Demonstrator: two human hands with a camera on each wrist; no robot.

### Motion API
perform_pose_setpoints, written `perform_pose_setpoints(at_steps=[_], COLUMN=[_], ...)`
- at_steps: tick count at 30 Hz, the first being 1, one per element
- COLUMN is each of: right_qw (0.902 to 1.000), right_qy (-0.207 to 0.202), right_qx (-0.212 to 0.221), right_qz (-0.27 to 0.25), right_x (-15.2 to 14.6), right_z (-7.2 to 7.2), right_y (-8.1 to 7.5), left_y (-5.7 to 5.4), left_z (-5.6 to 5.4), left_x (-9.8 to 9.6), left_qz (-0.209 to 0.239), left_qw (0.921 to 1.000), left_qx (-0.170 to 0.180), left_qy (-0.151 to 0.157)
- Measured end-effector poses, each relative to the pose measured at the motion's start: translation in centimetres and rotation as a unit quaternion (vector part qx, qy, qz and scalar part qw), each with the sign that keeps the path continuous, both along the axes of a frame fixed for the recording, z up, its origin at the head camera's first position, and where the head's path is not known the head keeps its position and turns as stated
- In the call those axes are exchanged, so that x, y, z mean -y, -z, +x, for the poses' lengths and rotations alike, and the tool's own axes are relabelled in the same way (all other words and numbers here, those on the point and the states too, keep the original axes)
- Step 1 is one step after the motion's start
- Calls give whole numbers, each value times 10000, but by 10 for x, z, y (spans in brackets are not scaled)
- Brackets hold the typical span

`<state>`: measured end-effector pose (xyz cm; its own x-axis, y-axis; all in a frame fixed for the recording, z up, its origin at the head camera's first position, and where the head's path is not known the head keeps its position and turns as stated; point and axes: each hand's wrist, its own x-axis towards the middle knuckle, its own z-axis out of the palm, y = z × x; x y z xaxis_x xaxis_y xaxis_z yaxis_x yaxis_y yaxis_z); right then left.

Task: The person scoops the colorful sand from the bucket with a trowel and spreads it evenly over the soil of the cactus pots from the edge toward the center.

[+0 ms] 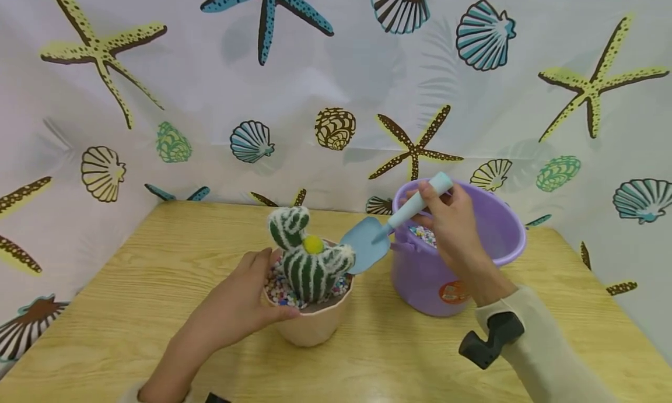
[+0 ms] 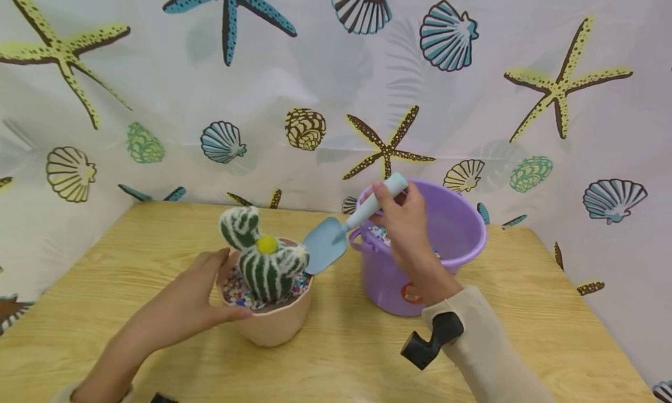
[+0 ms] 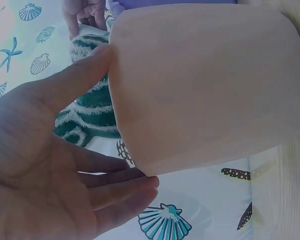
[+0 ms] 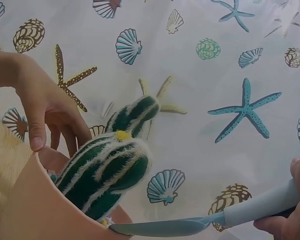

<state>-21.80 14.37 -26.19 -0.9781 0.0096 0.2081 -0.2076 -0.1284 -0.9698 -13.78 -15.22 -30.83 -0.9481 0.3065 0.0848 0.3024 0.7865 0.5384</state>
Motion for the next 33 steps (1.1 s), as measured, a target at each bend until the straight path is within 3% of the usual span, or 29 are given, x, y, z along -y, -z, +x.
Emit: perform_pose_setpoints(at_steps=[6, 13, 20, 24, 33], right_qw=[9999, 9999, 9999, 9998, 9994], right_qy=[81, 80, 70, 96, 115], right_qx=[68, 98, -14, -66, -285], right_qz=[-16, 50, 107, 144, 171], right_x=[-1, -6, -12, -15, -25], right_z=[-1, 3, 8, 10, 11], right_y=[-4, -7, -13, -14, -18], left_y=[2, 2, 1, -1, -8], left_z=[4, 13, 22, 25, 30], left_x=[3, 4, 0, -4, -15], left_qz=[214, -114, -120, -152, -83], left_qw=[9997, 9995, 9985, 9984, 9987], left_qx=[56, 51, -48, -205, -175], left_qy=[-101, -296, -526, -496, -461])
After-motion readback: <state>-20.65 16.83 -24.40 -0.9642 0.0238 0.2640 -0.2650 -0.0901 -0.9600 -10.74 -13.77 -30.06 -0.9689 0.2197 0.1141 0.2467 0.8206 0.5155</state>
